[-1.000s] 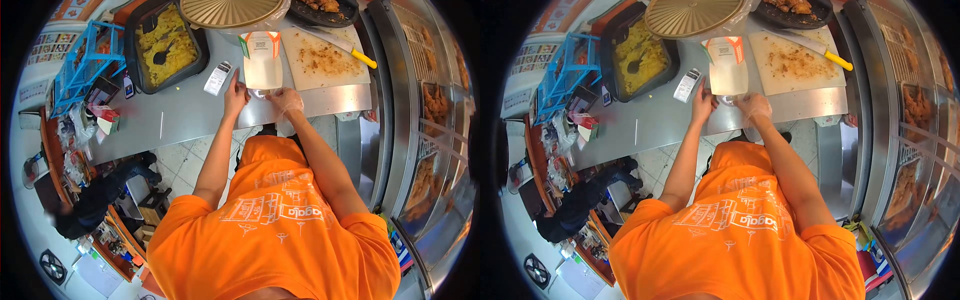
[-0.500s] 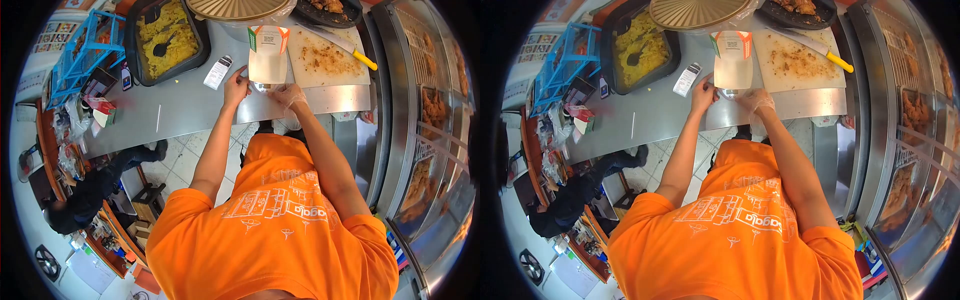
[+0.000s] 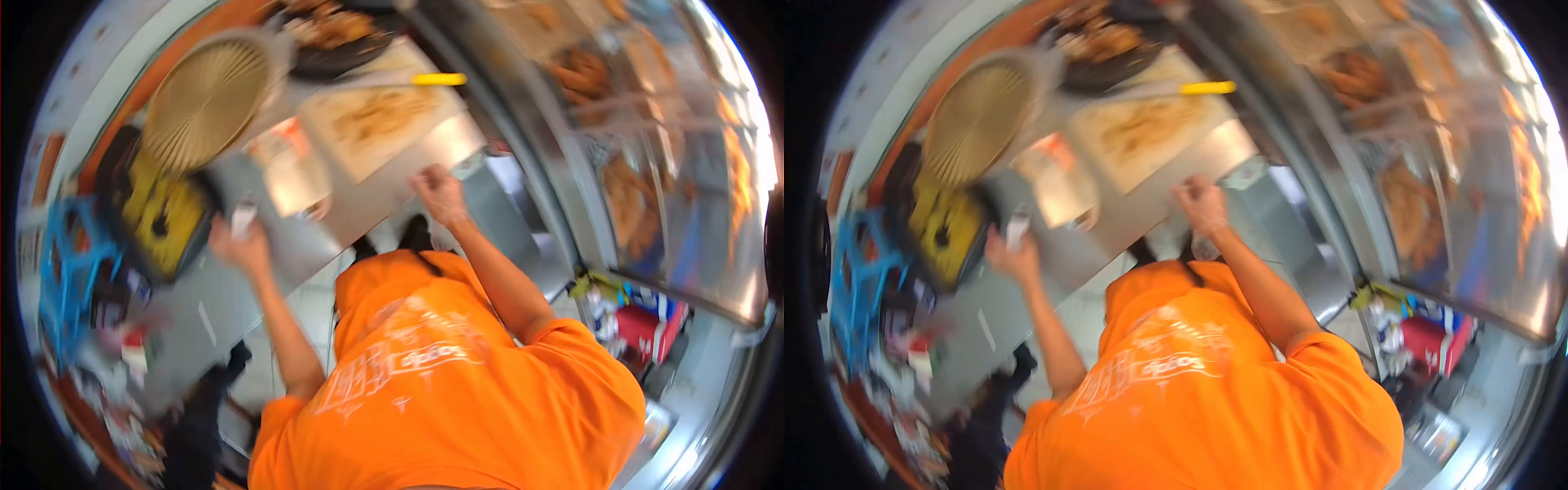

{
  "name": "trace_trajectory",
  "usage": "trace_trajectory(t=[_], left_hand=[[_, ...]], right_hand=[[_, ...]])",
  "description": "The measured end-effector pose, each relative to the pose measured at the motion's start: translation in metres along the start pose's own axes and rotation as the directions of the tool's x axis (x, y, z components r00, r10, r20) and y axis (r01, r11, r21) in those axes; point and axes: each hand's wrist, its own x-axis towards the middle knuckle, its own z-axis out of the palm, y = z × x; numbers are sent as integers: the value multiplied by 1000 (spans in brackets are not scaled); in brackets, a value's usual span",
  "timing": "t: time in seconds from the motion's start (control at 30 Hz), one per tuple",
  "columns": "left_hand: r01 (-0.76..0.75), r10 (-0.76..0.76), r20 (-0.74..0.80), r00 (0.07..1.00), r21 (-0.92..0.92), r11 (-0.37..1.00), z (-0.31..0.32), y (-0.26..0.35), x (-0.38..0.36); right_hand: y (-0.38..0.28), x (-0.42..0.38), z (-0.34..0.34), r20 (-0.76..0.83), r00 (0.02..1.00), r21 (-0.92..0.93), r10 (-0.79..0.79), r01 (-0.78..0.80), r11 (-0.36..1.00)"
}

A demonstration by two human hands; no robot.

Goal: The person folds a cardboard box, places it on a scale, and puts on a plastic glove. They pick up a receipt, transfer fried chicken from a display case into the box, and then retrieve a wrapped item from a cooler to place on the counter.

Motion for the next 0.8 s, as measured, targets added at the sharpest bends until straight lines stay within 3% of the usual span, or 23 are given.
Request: trace_trajectory(t=[0.03,0.07,0.1,0.13,0.17,0.2,0.23,0.3,0.4,0.43,0.5,0.53,0.57,0.6,0.63,0.67,0.7,0.8], left_hand=[[154,-157,155,975,28,988,6,-28,-8],[273,-219,351,910,-112,955,6,-60,-16],[250,-182,437,881,-103,963,14,-92,-24],[279,-175,485,857,-151,948,3,-87,-21],[305,-165,531,831,-187,934,-9,-83,-14],[279,-155,559,814,-143,950,-13,-92,-10],[252,-150,584,798,-97,963,-18,-103,-4],[275,-186,416,890,-165,947,-43,-86,16],[409,-400,89,912,-175,895,-83,-15,53],[402,-393,86,916,-178,898,-90,10,59],[405,-436,114,892,-628,664,-95,59,72],[419,-399,223,889,-746,518,-89,81,73],[566,-406,444,799,-783,259,-103,153,73],[643,-159,639,753,-765,-34,-102,184,69],[742,-64,748,661,-664,-91,-98,217,62],[800,222,778,587,-516,-306,-96,251,56],[850,231,832,505,-433,-301,-89,273,50],[888,362,830,425,-305,-344,-82,335,47]], right_hand=[[42,1,-49,-290,956,33,49,-41,999],[69,-7,-114,-623,782,-173,-18,-115,978],[103,-16,-175,-840,543,-98,-13,-129,987],[197,-17,-254,-966,257,-38,-28,-30,999],[185,-51,-326,-992,110,-95,-59,-359,928],[181,-74,-372,-980,-157,-12,-124,-571,821],[192,-91,-411,-939,-340,155,-46,-540,827],[227,-117,-483,-861,-508,316,-30,-580,751],[181,-106,-480,-816,-570,464,95,-550,695],[193,-103,-484,-805,-591,447,47,-553,703],[198,-97,-492,-772,-633,462,66,-486,741],[196,-90,-495,-739,-668,465,85,-415,782],[199,-88,-499,-737,-669,489,94,-432,757],[202,-81,-503,-746,-660,488,84,-456,744],[205,-77,-503,-761,-646,470,62,-482,739],[206,-75,-501,-778,-626,438,43,-493,752],[205,-64,-500,-800,-600,394,18,-501,770],[194,-49,-490,-844,-535,292,-29,-505,812]])
